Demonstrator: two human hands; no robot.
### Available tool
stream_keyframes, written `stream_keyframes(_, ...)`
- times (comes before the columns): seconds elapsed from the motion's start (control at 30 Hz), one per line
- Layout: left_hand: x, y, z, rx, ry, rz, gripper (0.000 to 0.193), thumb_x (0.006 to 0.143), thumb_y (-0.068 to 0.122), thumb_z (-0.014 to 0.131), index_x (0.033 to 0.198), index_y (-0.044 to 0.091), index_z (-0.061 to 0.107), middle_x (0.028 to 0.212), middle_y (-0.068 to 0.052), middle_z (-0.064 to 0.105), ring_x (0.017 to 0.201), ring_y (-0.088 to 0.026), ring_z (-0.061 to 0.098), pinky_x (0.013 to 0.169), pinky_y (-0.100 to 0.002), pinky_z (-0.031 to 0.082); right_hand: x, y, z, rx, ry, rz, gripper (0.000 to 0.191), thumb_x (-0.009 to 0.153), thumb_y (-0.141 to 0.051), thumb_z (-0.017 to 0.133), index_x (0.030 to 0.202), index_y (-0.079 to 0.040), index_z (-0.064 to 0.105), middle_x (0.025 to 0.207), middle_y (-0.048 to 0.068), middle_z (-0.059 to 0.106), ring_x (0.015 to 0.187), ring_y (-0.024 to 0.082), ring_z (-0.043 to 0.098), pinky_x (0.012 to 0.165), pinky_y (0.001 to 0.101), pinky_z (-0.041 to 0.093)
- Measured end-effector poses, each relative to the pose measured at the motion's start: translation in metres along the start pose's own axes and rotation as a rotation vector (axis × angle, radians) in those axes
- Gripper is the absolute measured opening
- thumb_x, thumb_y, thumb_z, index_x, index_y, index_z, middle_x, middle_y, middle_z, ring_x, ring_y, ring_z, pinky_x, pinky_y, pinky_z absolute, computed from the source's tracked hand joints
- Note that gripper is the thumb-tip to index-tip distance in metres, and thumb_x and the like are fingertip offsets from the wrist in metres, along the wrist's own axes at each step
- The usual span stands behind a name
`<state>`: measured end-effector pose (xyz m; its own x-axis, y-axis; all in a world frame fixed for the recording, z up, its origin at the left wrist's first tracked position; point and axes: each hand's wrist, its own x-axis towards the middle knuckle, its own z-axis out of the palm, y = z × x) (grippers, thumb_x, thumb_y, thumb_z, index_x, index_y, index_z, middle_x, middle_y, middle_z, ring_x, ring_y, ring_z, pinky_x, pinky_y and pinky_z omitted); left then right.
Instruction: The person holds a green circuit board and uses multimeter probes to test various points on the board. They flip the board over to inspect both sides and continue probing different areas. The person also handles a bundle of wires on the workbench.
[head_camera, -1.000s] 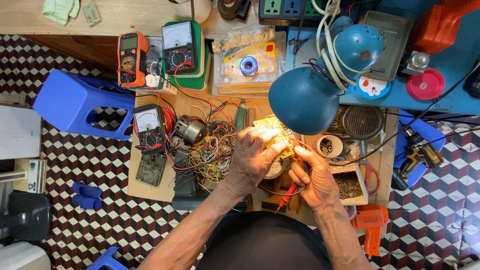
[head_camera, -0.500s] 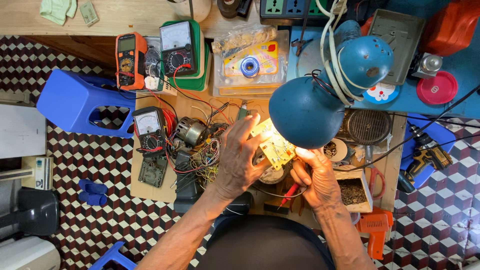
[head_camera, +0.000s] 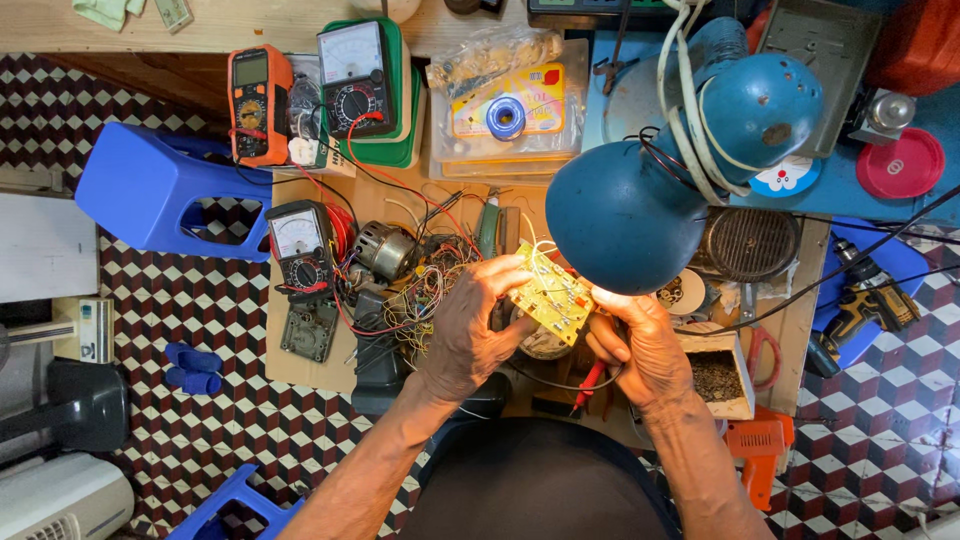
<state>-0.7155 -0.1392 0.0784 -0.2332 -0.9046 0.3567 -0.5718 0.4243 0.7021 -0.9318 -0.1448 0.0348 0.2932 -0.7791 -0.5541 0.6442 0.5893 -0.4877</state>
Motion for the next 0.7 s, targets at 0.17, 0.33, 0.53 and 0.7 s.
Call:
stream_keyframes(0.17,-0.002,-0.002,-0.001,-0.003,-0.006,-0.009,0.059,0.078,0.009,0.090,0.126,0.006,0.057,0.131,-0.012,0.064,0.122,-0.031,0.065,0.106,-0.040,0.054,-0.001,0.001,0.001,-0.047,-0.017,-0.005,0.024,0.100,-0.011,0.058,0.114,0.007,0.066,0.070,-0.001,0.059,0.042,0.003,0.034,0.041,0.0207,0.028)
stream_keyframes(0.33,-0.004,0.000,-0.003,0.057,-0.045,0.025,0.060,0.076,0.006,0.090,0.126,0.009,0.058,0.133,-0.011,0.062,0.124,-0.029,0.063,0.108,-0.040,0.053,-0.002,0.000,0.000,-0.054,-0.048,-0.017,0.030,0.098,-0.011,0.059,0.122,0.007,0.066,0.066,-0.002,0.055,0.042,0.003,0.035,0.042,0.0201,0.030)
stream_keyframes(0.53,-0.008,0.001,-0.001,0.075,-0.057,0.045,0.057,0.075,0.006,0.089,0.124,0.011,0.060,0.134,-0.009,0.058,0.126,-0.029,0.060,0.108,-0.039,0.054,-0.003,0.000,0.003,-0.068,-0.013,-0.019,0.031,0.093,-0.009,0.059,0.121,0.003,0.065,0.077,-0.002,0.061,0.044,0.003,0.037,0.043,0.0199,0.031)
stream_keyframes(0.7,-0.013,0.000,-0.002,0.088,-0.073,0.013,0.056,0.075,0.007,0.089,0.123,0.012,0.060,0.137,-0.011,0.056,0.127,-0.030,0.060,0.104,-0.037,0.057,-0.004,0.002,-0.003,-0.100,-0.037,-0.052,0.025,0.096,-0.008,0.061,0.118,0.003,0.066,0.077,-0.001,0.059,0.048,0.003,0.039,0.046,0.0198,0.033)
